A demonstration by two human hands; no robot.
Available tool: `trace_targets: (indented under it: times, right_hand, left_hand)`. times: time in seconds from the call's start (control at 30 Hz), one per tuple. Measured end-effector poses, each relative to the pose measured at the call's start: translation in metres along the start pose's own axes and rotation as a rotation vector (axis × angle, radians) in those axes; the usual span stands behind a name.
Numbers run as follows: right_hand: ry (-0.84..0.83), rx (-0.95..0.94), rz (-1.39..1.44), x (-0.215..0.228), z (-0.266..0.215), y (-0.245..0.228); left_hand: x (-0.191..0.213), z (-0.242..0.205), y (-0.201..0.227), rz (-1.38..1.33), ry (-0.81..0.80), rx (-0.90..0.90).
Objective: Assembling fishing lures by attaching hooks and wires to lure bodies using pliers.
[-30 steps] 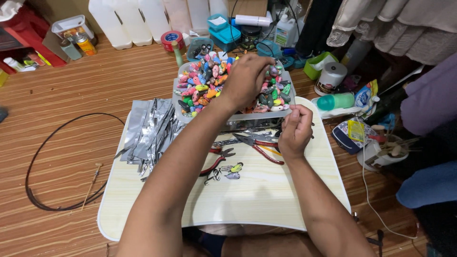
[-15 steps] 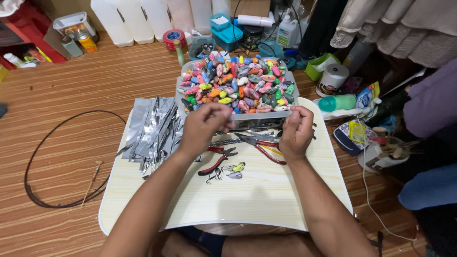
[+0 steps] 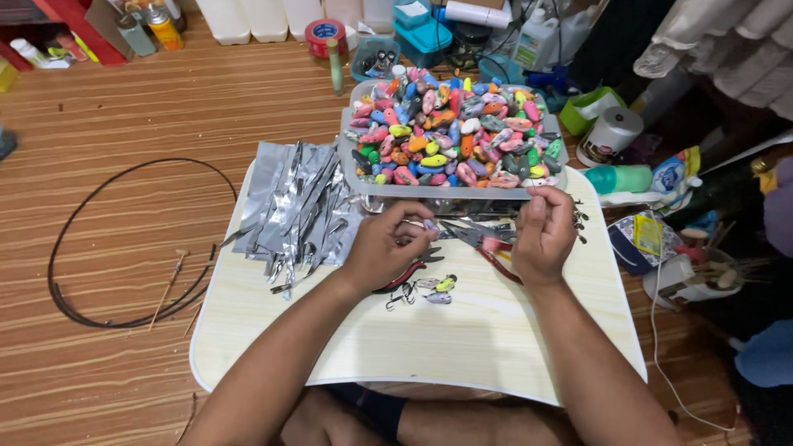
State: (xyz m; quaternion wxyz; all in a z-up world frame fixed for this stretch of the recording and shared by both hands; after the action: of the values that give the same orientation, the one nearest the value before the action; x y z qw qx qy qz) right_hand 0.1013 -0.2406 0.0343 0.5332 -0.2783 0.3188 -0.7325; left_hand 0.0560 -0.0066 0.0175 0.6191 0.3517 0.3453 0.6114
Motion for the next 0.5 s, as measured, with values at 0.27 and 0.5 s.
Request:
trace_targets:
  times: [0.27,0.5]
  right_hand:
    - [-0.115,-0.016,-0.064,-0.0019,0.0003,0.0071]
    - [-0.265,-0.027,-0.187,-0.0054,0.0000,-0.0012]
  left_hand:
    - [0.0003,0.0025,0.0019,0.057,-0.054,-0.112]
    - [0.0006,0.0013,-0.0004,0.011,-0.069,-0.107]
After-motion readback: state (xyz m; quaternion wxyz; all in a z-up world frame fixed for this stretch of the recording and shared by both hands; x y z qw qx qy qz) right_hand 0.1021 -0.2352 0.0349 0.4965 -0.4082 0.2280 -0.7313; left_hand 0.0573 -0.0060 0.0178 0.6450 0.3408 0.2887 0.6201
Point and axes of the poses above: each hand's wrist, its own z-axis towards the middle knuckle, its own x-axis out of the back of the hand, y = z × x, the point moved 5 cm from there along z, towards the middle knuckle, and after that the axes turned 10 degrees about -x, right-handed, at the moved point
